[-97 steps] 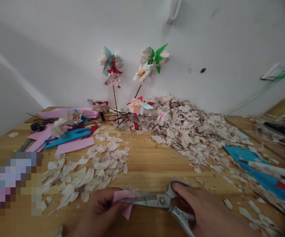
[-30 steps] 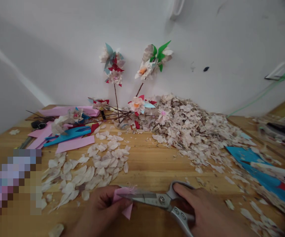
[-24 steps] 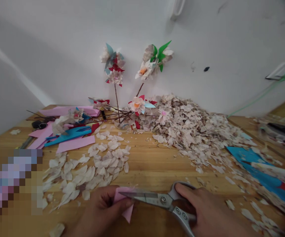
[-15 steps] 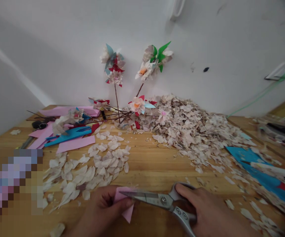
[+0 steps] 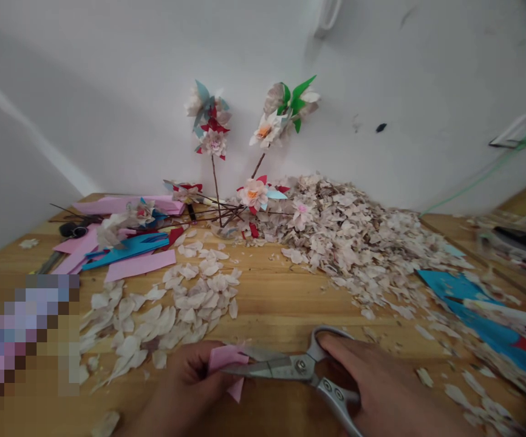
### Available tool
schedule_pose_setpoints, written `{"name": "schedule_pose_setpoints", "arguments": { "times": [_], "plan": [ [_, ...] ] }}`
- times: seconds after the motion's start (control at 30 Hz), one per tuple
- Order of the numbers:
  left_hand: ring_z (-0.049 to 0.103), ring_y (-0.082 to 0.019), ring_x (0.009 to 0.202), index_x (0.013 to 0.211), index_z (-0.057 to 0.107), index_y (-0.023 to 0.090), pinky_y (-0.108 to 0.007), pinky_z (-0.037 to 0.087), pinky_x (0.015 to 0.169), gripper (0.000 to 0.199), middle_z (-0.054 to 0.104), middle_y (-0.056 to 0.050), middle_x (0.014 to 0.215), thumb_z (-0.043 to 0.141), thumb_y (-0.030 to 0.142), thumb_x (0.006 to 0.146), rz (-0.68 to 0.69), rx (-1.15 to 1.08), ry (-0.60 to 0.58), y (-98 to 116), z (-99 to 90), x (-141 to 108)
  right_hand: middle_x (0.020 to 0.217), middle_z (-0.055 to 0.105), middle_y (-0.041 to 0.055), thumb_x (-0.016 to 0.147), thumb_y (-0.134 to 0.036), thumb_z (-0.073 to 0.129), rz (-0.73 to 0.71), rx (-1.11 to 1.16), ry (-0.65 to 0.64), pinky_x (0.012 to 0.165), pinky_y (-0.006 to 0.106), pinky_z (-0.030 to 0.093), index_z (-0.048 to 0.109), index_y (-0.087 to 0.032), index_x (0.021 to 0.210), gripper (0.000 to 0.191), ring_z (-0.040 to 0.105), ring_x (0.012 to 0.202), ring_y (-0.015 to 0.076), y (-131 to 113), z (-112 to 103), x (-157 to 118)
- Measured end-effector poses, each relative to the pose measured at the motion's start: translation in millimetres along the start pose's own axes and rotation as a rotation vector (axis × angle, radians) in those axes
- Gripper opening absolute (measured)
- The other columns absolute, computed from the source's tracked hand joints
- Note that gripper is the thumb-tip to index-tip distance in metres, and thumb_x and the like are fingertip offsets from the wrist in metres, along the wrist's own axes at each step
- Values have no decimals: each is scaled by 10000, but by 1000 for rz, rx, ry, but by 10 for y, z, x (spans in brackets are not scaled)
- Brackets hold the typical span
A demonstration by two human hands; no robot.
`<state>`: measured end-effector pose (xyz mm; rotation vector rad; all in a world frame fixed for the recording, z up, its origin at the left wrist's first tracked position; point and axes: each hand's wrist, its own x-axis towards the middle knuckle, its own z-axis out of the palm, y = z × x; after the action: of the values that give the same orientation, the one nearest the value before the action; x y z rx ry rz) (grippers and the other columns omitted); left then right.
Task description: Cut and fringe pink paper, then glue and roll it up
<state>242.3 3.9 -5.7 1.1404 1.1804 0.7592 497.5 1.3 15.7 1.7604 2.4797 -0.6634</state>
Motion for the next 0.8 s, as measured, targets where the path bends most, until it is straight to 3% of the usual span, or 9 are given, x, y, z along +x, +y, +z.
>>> {"name": "schedule_pose_setpoints", "arguments": {
  "times": [0.13, 0.33, 0.63, 0.8],
  "plan": [
    [515, -120, 546, 542, 669, 204, -202, 375, 561, 149, 597, 41, 512, 591, 225, 667, 32, 23, -16, 6, -4, 0, 947, 615, 45, 582, -294, 653, 22, 16, -32, 664, 304, 369, 510, -237, 887, 342, 554, 839, 263, -39, -28, 4],
    [548, -125, 561, 564, 678, 212, -200, 388, 565, 169, 633, 36, 537, 582, 209, 703, 64, 32, -37, -49, -19, 5, 787, 617, 26, 617, -210, 571, 16, 2, -43, 558, 263, 321, 514, -221, 811, 202, 562, 699, 228, -171, -102, 22],
    [542, -117, 542, 518, 658, 202, -194, 396, 555, 198, 631, 34, 525, 603, 244, 703, 50, 19, -33, -27, -11, -14, 687, 614, 2, 577, -234, 615, 72, 24, -73, 478, 235, 209, 502, -221, 751, 208, 534, 583, 194, -192, -112, 2],
    [548, -117, 538, 501, 651, 200, -193, 397, 556, 207, 632, 33, 518, 613, 243, 699, 43, 8, -37, -20, -2, -14, 683, 611, 10, 579, -245, 623, 83, 17, -58, 478, 234, 208, 519, -225, 764, 214, 535, 588, 197, -148, -66, 2]
  ]
}}
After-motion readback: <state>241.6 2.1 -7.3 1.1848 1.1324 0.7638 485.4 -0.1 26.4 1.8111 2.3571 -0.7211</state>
